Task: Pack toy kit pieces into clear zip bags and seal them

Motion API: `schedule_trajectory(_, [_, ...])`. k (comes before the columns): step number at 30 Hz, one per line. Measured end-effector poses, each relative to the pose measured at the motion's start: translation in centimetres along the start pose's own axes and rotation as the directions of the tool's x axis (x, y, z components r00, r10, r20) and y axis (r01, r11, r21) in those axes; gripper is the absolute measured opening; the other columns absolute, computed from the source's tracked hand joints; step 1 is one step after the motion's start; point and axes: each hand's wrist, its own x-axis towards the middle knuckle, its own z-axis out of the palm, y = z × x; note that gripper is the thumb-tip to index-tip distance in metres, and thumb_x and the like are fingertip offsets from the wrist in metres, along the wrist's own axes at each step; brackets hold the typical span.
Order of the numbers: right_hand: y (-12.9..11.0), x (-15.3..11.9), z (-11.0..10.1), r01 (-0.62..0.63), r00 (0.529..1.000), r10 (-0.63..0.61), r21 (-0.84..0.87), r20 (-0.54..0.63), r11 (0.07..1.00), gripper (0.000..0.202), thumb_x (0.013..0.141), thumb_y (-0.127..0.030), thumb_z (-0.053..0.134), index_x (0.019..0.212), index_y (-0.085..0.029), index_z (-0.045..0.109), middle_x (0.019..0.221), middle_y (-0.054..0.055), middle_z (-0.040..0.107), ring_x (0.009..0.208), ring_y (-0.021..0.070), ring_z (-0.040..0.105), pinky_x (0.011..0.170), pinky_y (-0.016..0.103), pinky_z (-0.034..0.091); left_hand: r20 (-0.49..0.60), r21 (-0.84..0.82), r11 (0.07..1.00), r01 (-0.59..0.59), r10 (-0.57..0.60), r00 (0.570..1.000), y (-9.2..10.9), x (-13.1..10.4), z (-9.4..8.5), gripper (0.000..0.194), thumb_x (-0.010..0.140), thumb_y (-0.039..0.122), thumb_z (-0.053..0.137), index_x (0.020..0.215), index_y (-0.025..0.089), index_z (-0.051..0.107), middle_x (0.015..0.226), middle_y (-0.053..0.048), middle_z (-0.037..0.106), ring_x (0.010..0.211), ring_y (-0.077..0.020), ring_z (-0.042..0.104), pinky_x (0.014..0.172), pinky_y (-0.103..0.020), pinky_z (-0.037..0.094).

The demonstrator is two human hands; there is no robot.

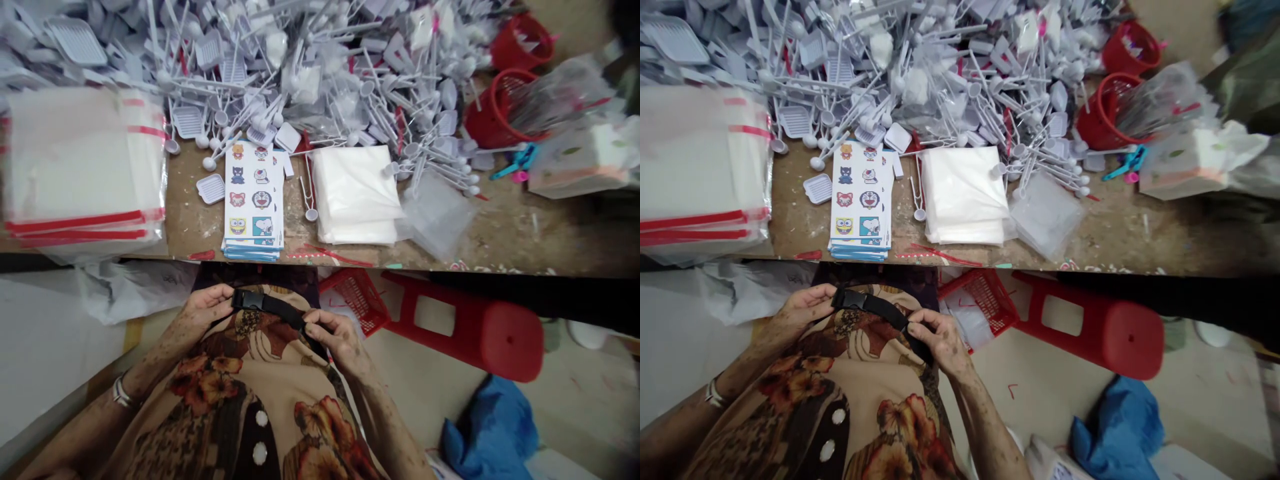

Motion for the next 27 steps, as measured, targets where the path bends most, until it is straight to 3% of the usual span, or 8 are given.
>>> schedule_trajectory(4, [-0.6,0.3,0.5,0.019,1.0,-0.019,-0.02,0.025,1.0,0.033,0.075,-0.051,0.07,0.071,-0.019,0.063,0.066,-0.003,0.054,0.06,0.0114,0.045,0.059,0.024,0.035,0.031,0.051,0.998,0.022,-0.023,0.999,-0.9,0.3,-0.2,0.04,0.063,0.045,0.083,0.08,0.016,0.062,0.07,0.002,0.061,0.061,-0.0097,0.053,0.058,-0.019,0.042])
schedule_trajectory(8, [-1.9,-0.2,-0.5,0.053,0.989,-0.019,-0.235,0.145,0.971,0.032,0.082,-0.051,0.065,0.081,-0.019,0.065,0.073,-0.001,0.058,0.069,0.0136,0.052,0.065,0.025,0.04,0.105,0.201,0.98,-0.003,-0.018,0.994,-0.9,0.2,-0.1,0.033,0.074,0.046,0.07,0.084,0.016,0.06,0.069,0.004,0.055,0.06,-0.008,0.046,0.057,-0.019,0.036])
schedule_trajectory(12, [-3.0,-0.2,-0.9,0.144,0.968,-0.047,-0.388,0.248,0.911,0.036,0.087,-0.049,0.058,0.108,-0.021,0.067,0.09,0.003,0.066,0.082,0.0176,0.059,0.071,0.026,0.045,0.268,0.497,0.861,-0.11,-0.032,0.963,0.6,-0.3,-0.3,0.019,0.082,0.034,0.056,0.084,0.016,0.062,0.073,0.003,0.054,0.066,-0.0105,0.045,0.061,-0.021,0.035])
schedule_trajectory(16, [-2.9,0.6,-0.5,0.217,0.952,-0.085,-0.454,0.292,0.864,0.032,0.09,-0.047,0.055,0.103,-0.021,0.07,0.09,0.004,0.07,0.083,0.0202,0.064,0.074,0.028,0.05,0.308,0.649,0.732,-0.206,-0.006,0.951,2.2,-0.9,-0.7,0.017,0.082,0.027,0.051,0.089,0.018,0.063,0.077,0.003,0.055,0.074,-0.013,0.048,0.069,-0.022,0.038])
schedule_trajectory(18, [-2.9,0.8,-0.4,0.254,0.948,-0.124,-0.459,0.294,0.852,0.03,0.092,-0.045,0.053,0.103,-0.023,0.071,0.094,0.005,0.073,0.087,0.0218,0.068,0.077,0.029,0.053,0.303,0.681,0.7,-0.214,-0.004,0.953,2.7,-1.2,-0.8,0.018,0.081,0.024,0.052,0.093,0.019,0.064,0.079,0.003,0.055,0.075,-0.0129,0.048,0.07,-0.022,0.038])
schedule_trajectory(21, [-3.0,1.0,-0.6,0.333,0.927,-0.194,-0.468,0.32,0.818,0.027,0.095,-0.042,0.052,0.104,-0.026,0.072,0.103,0.006,0.075,0.095,0.0232,0.07,0.082,0.031,0.056,0.32,0.659,0.723,-0.207,-0.02,0.947,3.0,-1.2,-1.0,0.023,0.078,0.022,0.056,0.098,0.021,0.065,0.081,0.003,0.056,0.074,-0.012,0.048,0.069,-0.02,0.04])
schedule_trajectory(25, [-2.9,1.1,-1.3,0.458,0.887,-0.323,-0.537,0.331,0.708,0.026,0.095,-0.044,0.054,0.107,-0.029,0.072,0.113,0.007,0.073,0.106,0.0235,0.07,0.091,0.031,0.057,0.336,0.623,0.756,-0.201,-0.027,0.941,3.7,-0.8,-1.2,0.023,0.077,0.023,0.061,0.098,0.02,0.068,0.078,0.003,0.06,0.07,-0.0108,0.051,0.064,-0.018,0.04])
schedule_trajectory(27, [-3.1,1.4,-1.8,0.484,0.875,-0.369,-0.588,0.313,0.648,0.027,0.095,-0.045,0.056,0.109,-0.029,0.072,0.114,0.007,0.073,0.108,0.0234,0.069,0.092,0.031,0.057,0.304,0.603,0.765,-0.226,0.041,0.952,4.7,-0.6,-1.1,0.018,0.081,0.025,0.06,0.096,0.019,0.069,0.076,0.002,0.062,0.068,-0.0107,0.052,0.063,-0.018,0.041])
